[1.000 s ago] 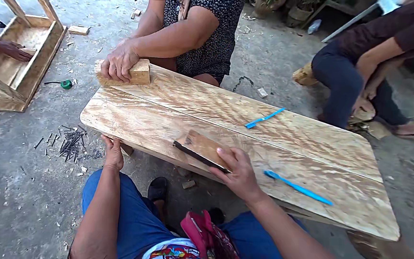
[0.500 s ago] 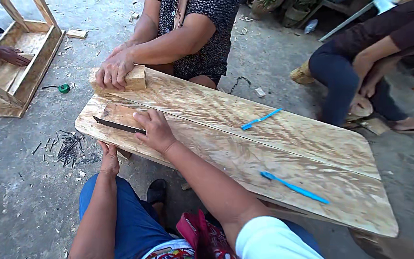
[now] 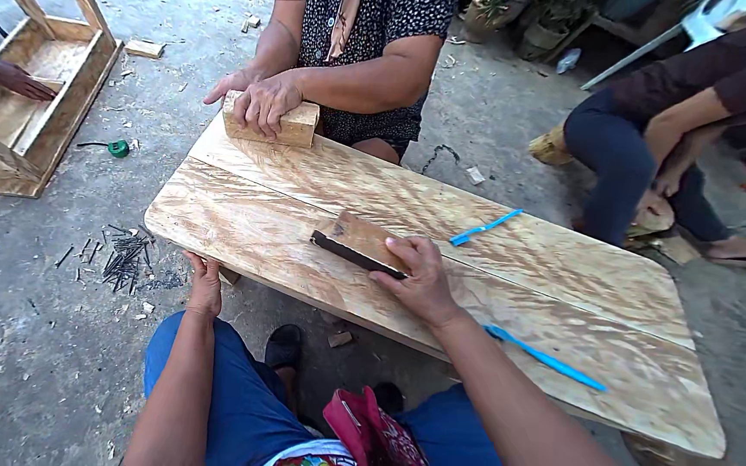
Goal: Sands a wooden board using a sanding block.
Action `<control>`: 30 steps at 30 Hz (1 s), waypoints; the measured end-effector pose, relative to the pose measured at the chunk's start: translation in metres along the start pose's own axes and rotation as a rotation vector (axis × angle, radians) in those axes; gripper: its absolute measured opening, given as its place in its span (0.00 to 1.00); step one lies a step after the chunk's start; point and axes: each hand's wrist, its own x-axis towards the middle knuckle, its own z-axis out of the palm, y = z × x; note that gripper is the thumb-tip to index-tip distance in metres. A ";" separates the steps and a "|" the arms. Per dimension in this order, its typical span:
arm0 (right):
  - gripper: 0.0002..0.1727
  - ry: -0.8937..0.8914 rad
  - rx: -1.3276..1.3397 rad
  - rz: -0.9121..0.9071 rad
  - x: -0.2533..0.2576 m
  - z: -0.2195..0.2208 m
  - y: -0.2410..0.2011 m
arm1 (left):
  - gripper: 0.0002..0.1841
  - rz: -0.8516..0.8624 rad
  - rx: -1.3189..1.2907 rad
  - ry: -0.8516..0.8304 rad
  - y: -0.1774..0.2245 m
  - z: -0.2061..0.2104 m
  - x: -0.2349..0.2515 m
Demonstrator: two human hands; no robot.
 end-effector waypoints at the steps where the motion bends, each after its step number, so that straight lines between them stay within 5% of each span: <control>1: 0.30 -0.005 0.033 -0.033 0.017 0.017 -0.012 | 0.43 -0.001 0.010 0.001 0.001 -0.001 0.000; 5: 0.31 -0.034 0.167 -0.182 0.089 0.091 -0.055 | 0.43 -0.016 0.054 0.022 0.001 -0.003 0.001; 8: 0.31 -0.157 0.197 -0.186 0.120 0.105 -0.073 | 0.43 -0.016 0.049 0.043 0.000 0.000 0.003; 12: 0.32 -0.235 0.145 -0.158 0.104 0.065 -0.037 | 0.43 0.011 0.029 0.048 0.002 0.004 0.002; 19: 0.33 -0.096 0.033 -0.052 0.015 -0.025 0.052 | 0.43 -0.001 0.019 0.020 -0.001 -0.001 0.000; 30: 0.31 -0.112 0.180 -0.117 0.105 0.093 -0.062 | 0.42 -0.037 0.012 0.054 0.000 0.002 -0.002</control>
